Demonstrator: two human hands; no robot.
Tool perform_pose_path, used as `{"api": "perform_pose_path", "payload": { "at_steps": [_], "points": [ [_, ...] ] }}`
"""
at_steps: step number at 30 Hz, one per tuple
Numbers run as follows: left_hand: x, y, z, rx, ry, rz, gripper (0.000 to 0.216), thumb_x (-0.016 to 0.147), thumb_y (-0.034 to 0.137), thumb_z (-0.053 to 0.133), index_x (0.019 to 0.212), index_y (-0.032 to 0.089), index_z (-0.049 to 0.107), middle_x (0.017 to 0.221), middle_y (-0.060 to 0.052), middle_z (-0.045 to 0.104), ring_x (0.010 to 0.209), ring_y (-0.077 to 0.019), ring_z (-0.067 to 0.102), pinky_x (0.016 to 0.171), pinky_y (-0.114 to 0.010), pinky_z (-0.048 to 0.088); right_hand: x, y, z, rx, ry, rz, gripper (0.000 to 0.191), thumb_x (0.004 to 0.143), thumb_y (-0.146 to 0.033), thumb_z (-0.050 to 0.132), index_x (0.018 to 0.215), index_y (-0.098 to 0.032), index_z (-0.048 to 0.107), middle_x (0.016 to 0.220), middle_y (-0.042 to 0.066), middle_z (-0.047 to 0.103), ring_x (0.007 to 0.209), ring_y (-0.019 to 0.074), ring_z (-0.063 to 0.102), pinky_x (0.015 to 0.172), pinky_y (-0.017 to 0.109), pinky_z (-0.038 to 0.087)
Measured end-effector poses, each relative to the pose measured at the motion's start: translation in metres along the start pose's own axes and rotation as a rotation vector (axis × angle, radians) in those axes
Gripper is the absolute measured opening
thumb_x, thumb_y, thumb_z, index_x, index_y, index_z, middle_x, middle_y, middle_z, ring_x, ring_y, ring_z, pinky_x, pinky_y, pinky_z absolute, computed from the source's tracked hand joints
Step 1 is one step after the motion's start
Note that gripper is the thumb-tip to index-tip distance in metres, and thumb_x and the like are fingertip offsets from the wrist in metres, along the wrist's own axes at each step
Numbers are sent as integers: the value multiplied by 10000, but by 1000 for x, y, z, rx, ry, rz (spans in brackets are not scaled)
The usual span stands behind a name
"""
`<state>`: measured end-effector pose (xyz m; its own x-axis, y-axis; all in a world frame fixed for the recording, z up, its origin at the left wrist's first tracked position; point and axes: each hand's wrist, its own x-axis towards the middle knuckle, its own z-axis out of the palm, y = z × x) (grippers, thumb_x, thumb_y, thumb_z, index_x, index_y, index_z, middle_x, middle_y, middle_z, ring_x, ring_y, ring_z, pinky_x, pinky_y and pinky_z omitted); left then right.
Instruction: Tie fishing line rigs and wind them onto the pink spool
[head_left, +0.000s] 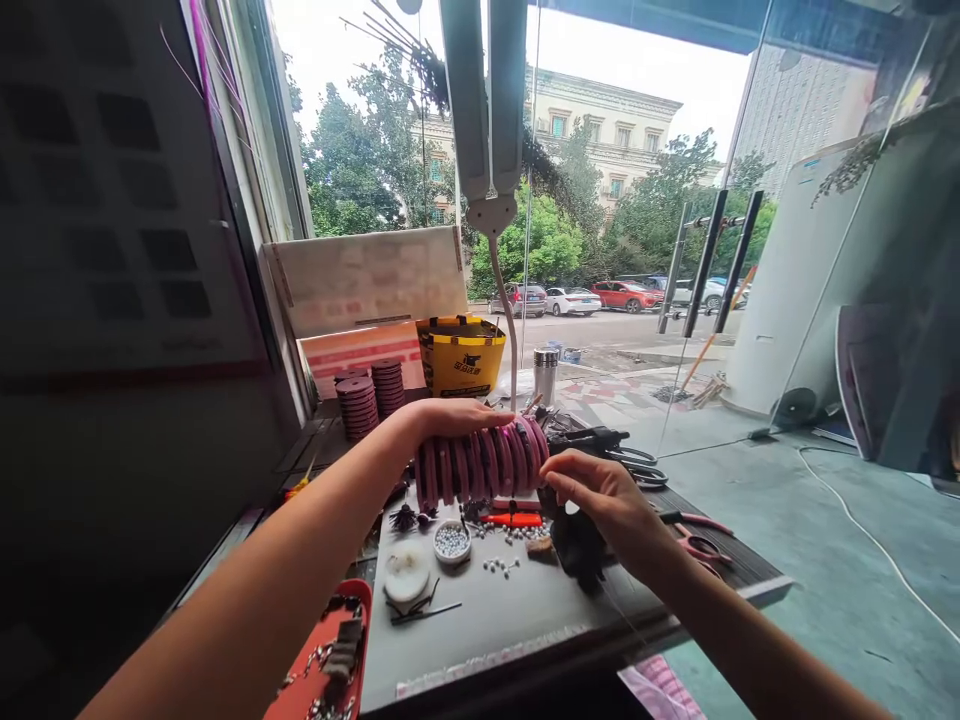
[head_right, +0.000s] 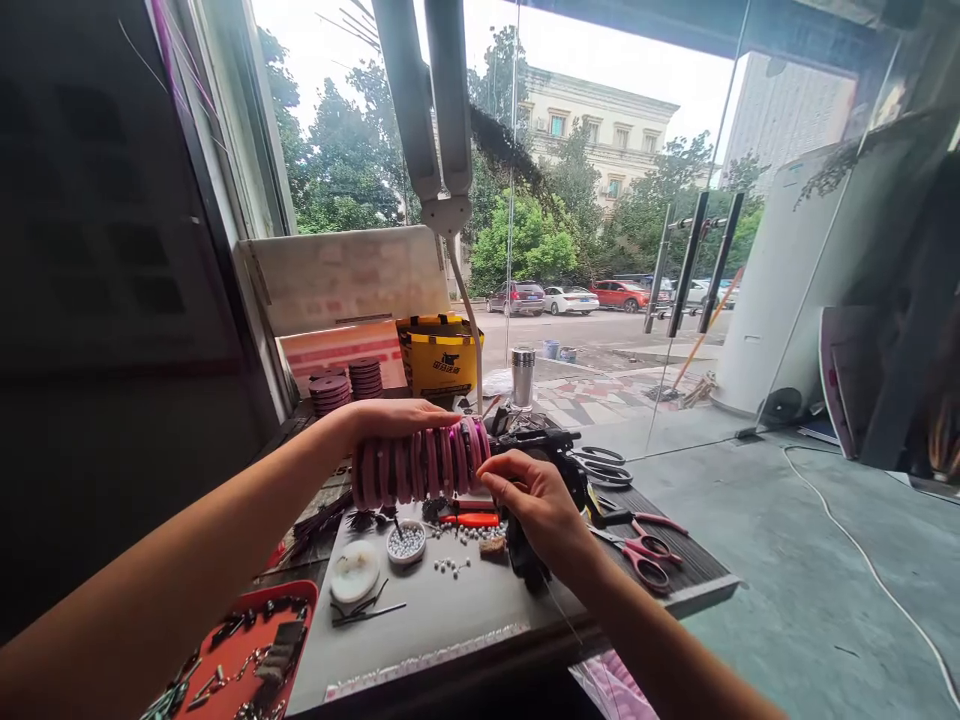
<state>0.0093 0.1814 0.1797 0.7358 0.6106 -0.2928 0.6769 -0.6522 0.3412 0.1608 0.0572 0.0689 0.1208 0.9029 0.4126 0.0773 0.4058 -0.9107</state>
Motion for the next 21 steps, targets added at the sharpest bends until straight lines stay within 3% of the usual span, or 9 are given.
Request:
{"api": "perform_pose_path", "payload": {
  "at_steps": [7,13,17,21],
  "points": [
    [1,-1,-1,-22,-3,10,605,874,568,296,1142,106,579,1172,-108,603,1045,-260,544,880,-312,412,4,0,5,-28,3,-36,243,707,-389,628,731,-148,636,685,-1,534,629,112,452,583,243,375],
    [2,-3,-2,-93,-1,-36,624,814,641,344,1062,131,604,1158,-94,609,1051,-252,537,864,-301,416,9,0,-1,-260,-70,-158,199,785,-335,531,722,-165,614,739,9,488,695,136,484,592,254,385],
    [2,-4,-2,-160,-14,-108,643,728,730,372,846,145,610,896,-93,672,827,-250,604,752,-332,454,10,-5,-9,-414,-164,-204,184,827,-290,481,738,-175,594,747,3,481,705,133,484,621,257,379],
    [0,-1,-2,-189,0,-127,546,724,711,413,698,178,532,725,-46,631,771,-229,574,738,-328,441,9,-7,-10,-495,-173,-266,169,850,-256,474,746,-176,581,767,1,482,699,123,478,641,257,372]
  ]
}}
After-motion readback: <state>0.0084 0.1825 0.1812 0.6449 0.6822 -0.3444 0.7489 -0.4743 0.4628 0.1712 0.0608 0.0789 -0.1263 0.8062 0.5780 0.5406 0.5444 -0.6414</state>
